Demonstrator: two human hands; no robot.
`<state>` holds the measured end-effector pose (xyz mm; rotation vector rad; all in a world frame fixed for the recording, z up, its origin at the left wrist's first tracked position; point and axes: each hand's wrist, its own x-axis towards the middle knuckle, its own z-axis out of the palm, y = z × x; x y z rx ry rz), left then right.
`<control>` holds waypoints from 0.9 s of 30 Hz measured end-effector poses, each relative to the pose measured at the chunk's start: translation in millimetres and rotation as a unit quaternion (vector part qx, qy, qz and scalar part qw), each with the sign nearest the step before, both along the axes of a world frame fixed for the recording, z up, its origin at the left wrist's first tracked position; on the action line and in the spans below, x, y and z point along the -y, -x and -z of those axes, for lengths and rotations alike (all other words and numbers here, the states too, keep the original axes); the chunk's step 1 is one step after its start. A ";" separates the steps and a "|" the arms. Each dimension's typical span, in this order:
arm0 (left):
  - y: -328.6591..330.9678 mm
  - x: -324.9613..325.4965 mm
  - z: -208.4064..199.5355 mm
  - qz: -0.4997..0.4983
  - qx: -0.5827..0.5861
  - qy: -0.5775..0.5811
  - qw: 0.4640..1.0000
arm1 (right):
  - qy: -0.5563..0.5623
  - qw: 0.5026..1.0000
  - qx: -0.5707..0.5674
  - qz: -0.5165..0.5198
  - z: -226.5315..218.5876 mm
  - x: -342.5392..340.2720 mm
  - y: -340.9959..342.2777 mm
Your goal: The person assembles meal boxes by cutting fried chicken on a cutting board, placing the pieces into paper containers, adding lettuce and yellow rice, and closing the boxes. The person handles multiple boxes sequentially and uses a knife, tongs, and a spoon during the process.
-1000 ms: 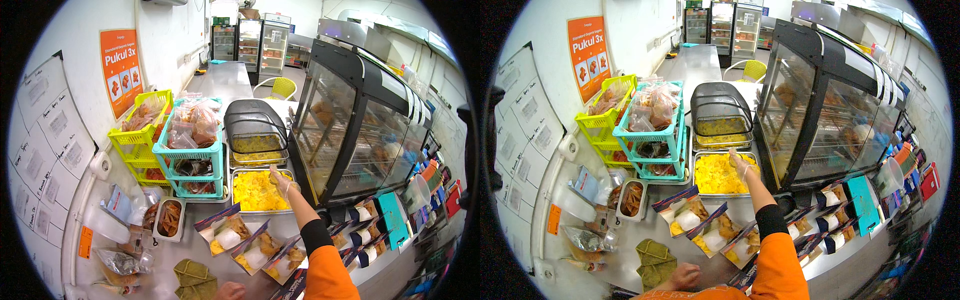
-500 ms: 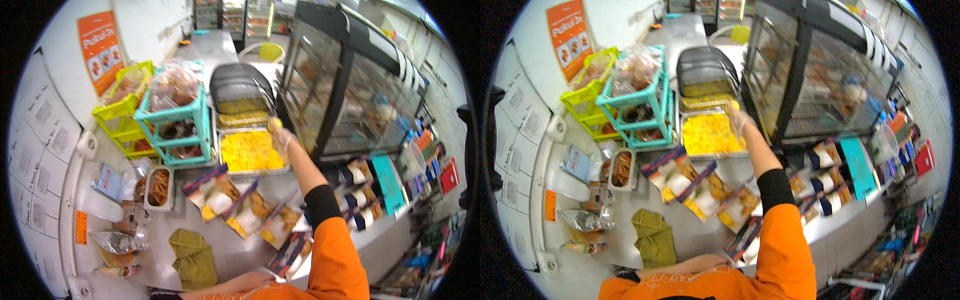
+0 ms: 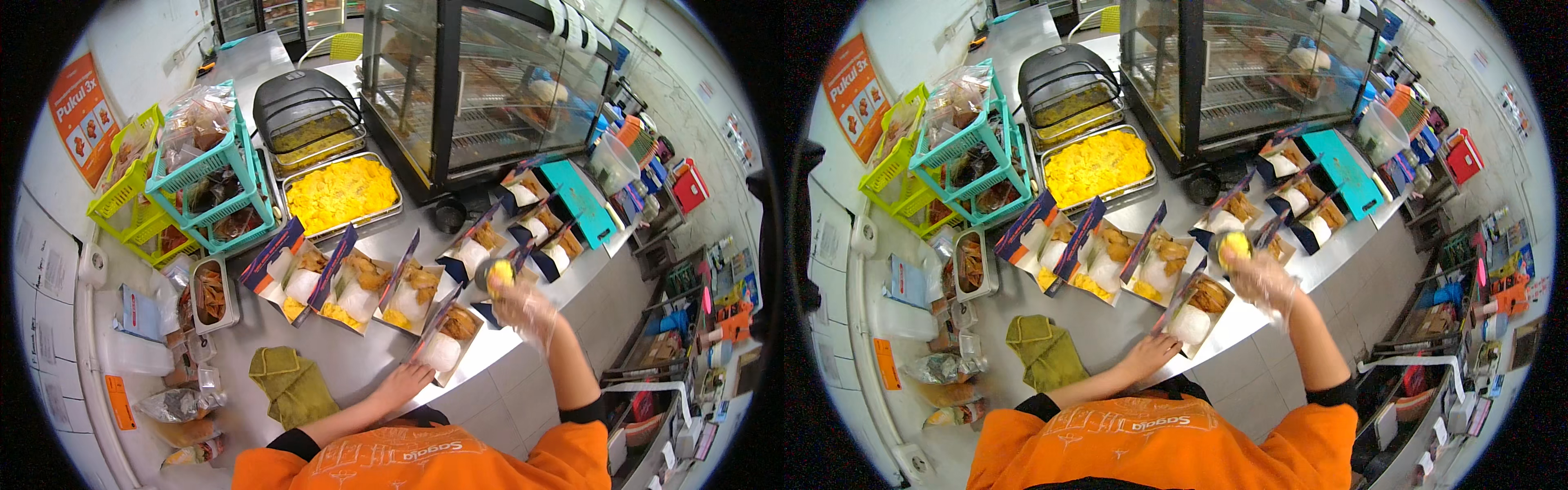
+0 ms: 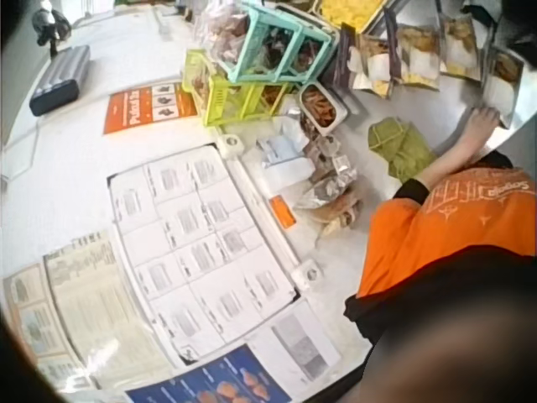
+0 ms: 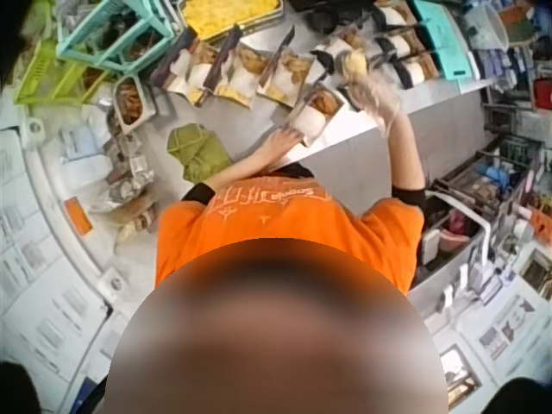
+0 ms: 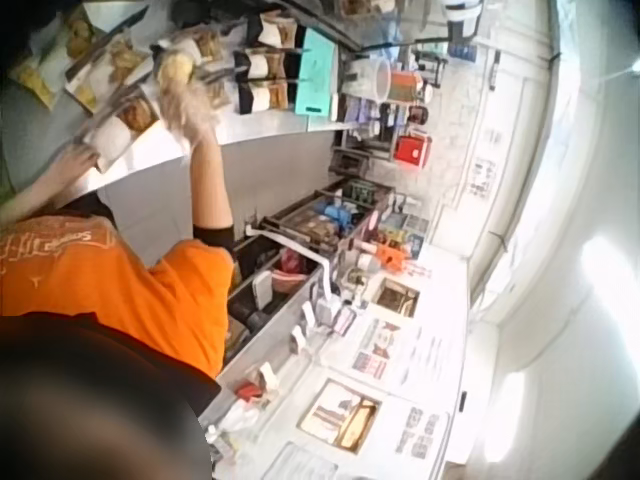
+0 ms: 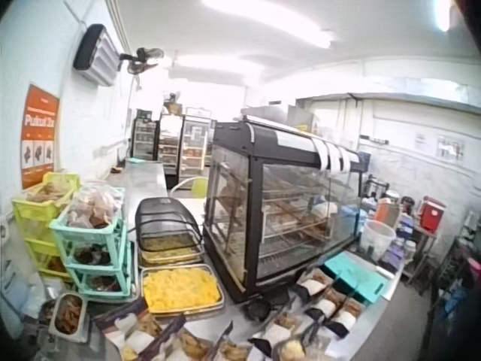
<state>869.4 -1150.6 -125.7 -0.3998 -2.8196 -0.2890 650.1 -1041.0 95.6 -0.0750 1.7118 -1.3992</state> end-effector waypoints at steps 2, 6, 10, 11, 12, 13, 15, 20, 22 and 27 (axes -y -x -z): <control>-2.8 14.3 3.9 0.055 -0.026 -0.018 0.998 | 0.013 0.998 0.039 -0.056 23.2 -30.3 -27.2; -14.7 35.5 9.1 0.119 -0.098 -0.033 0.988 | -0.265 0.926 -0.240 -0.117 92.8 -35.3 -91.3; -26.8 45.7 12.4 0.136 -0.136 -0.065 0.979 | -0.292 0.816 -0.458 -0.197 145.8 -17.2 -148.5; -29.3 46.9 12.2 0.140 -0.145 -0.076 0.977 | -0.275 0.780 -0.517 -0.218 152.4 -14.1 -155.3; -30.6 48.5 11.7 0.139 -0.147 -0.075 0.977 | -0.266 0.766 -0.541 -0.224 155.5 -14.9 -161.3; -32.2 49.6 10.6 0.138 -0.153 -0.075 0.976 | -0.251 0.755 -0.561 -0.230 157.0 -15.8 -165.7; -37.0 50.0 7.6 0.139 -0.153 -0.084 0.975 | -0.231 0.743 -0.586 -0.225 157.1 -18.4 -171.1; -43.8 52.1 3.9 0.127 -0.153 -0.095 0.975 | -0.228 0.736 -0.603 -0.205 161.1 -21.0 -177.0; -45.8 53.5 5.4 0.121 -0.150 -0.088 0.977 | -0.229 0.724 -0.617 -0.207 163.7 -19.5 -178.8; -49.2 54.7 11.8 0.140 -0.154 -0.107 0.972 | -0.190 0.742 -0.612 -0.197 159.4 -18.9 -182.0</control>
